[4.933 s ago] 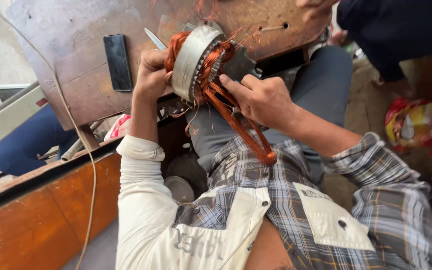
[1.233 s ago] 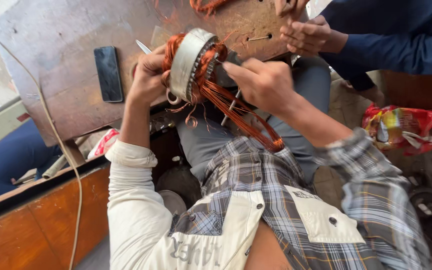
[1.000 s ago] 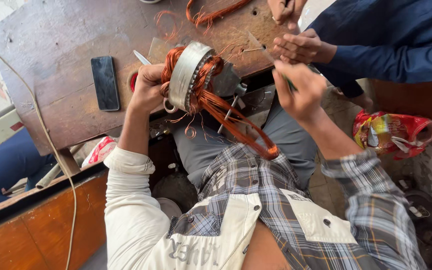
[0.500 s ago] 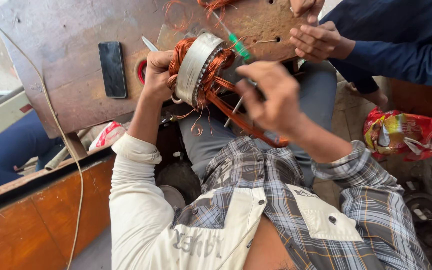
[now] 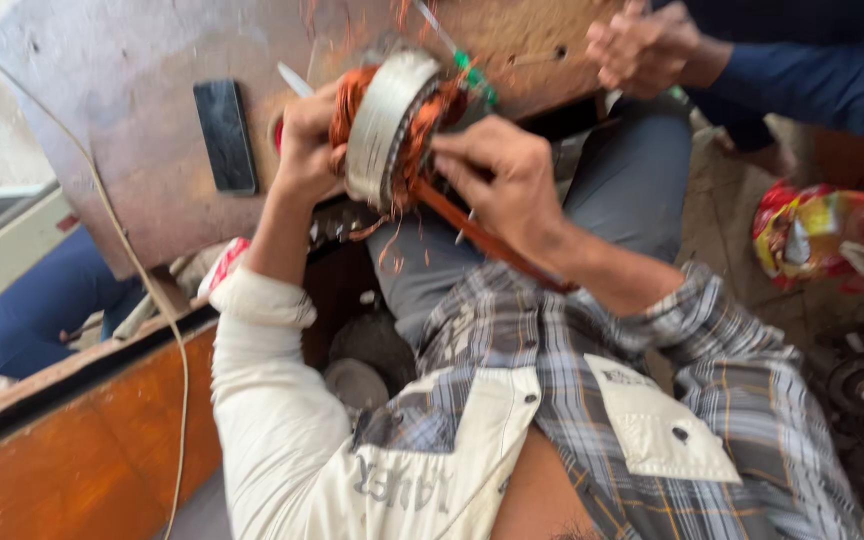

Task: The person winds copper wire around a motor stator, using a screwdriver to tuck the wire into slots and hands to guide and secure the winding. A second person assists by holding the wire bundle.

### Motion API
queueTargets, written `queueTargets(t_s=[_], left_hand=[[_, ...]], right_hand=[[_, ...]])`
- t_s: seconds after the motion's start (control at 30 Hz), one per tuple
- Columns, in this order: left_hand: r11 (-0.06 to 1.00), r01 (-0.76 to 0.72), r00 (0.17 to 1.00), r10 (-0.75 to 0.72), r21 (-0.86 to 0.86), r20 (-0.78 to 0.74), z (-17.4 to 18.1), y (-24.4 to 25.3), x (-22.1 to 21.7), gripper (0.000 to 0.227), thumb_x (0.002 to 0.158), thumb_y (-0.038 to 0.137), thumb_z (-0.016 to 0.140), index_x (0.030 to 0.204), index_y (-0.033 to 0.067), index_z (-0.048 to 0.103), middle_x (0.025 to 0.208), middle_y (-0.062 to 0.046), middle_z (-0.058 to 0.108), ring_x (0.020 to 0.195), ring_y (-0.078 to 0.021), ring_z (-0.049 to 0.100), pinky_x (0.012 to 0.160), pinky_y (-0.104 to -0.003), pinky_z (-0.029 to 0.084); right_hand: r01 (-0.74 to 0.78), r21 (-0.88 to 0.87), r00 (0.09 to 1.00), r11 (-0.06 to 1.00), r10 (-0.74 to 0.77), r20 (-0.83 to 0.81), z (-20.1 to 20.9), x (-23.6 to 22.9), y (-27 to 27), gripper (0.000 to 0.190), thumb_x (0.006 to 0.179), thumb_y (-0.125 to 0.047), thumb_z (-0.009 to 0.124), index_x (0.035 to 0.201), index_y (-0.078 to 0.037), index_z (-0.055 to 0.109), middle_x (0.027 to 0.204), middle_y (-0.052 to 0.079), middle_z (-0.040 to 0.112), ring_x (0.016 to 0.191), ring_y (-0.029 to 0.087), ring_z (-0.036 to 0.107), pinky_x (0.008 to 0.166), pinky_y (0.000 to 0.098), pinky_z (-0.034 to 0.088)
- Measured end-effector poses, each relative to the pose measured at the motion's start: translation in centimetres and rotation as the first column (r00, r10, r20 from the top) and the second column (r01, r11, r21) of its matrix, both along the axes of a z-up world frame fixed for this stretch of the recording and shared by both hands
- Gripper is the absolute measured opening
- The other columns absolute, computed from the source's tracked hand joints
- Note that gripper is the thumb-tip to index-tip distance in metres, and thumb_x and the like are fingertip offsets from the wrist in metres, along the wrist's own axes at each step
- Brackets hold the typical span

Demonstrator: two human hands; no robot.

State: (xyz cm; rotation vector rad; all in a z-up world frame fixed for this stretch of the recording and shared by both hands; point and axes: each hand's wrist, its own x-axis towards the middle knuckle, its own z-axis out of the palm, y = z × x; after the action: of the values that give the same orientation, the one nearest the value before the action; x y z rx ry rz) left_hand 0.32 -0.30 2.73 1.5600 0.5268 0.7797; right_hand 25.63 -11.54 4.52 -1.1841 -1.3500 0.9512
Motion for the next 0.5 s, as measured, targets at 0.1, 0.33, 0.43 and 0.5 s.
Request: queueTargets(t_s=[0.1, 0.33, 0.43, 0.5], left_hand=[[0.998, 0.055, 0.992, -0.057, -0.013, -0.114, 2.8, 1.3, 1.2, 0.051, 0.095, 0.036, 0.083, 0.12, -0.0056, 0.069, 0.145, -0.017, 0.059, 0.135, -0.0252, 0.058, 0.117, -0.039, 0.046], [0.918, 0.307, 0.831, -0.13, 0.252, -0.541, 3.9, 3.1, 1.1, 0.047, 0.084, 0.028, 0.087, 0.122, 0.0026, 0.074, 0.144, -0.012, 0.053, 0.14, -0.0305, 0.046, 0.127, -0.045, 0.035], [0.898, 0.32, 0.811, -0.097, 0.301, -0.576, 4.4, 4.4, 1.9, 0.047, 0.094, 0.023, 0.085, 0.136, 0.0052, 0.072, 0.162, -0.015, 0.036, 0.152, -0.0327, 0.034, 0.133, -0.046, 0.026], [0.882, 0.343, 0.822, -0.115, 0.323, -0.558, 4.6, 4.0, 2.1, 0.05, 0.096, 0.02, 0.085, 0.141, 0.0055, 0.069, 0.17, -0.016, 0.028, 0.157, -0.0337, 0.029, 0.134, -0.047, 0.024]], right_hand=[[-0.003, 0.016, 1.0, 1.0, 0.003, -0.017, 0.5, 0.5, 0.6, 0.019, 0.091, -0.002, 0.08, 0.11, -0.001, 0.077, 0.092, 0.011, 0.073, 0.08, 0.019, 0.07, 0.071, 0.029, 0.056], [-0.03, -0.106, 0.995, 0.994, 0.04, 0.088, 0.2, 0.3, -0.6, 0.017, 0.093, -0.004, 0.076, 0.11, 0.0, 0.077, 0.096, 0.012, 0.073, 0.077, 0.02, 0.071, 0.068, 0.0309, 0.057], [-0.01, -0.016, 0.991, 1.0, 0.012, 0.135, 0.7, 0.6, 0.4, 0.015, 0.093, -0.005, 0.077, 0.108, 0.0, 0.075, 0.099, 0.013, 0.072, 0.082, 0.024, 0.072, 0.072, 0.0335, 0.058], [-0.001, 0.027, 0.99, 1.0, -0.003, 0.142, 1.1, 0.3, 0.3, 0.014, 0.094, -0.005, 0.077, 0.106, 0.001, 0.074, 0.1, 0.014, 0.071, 0.085, 0.026, 0.073, 0.075, 0.035, 0.058]])
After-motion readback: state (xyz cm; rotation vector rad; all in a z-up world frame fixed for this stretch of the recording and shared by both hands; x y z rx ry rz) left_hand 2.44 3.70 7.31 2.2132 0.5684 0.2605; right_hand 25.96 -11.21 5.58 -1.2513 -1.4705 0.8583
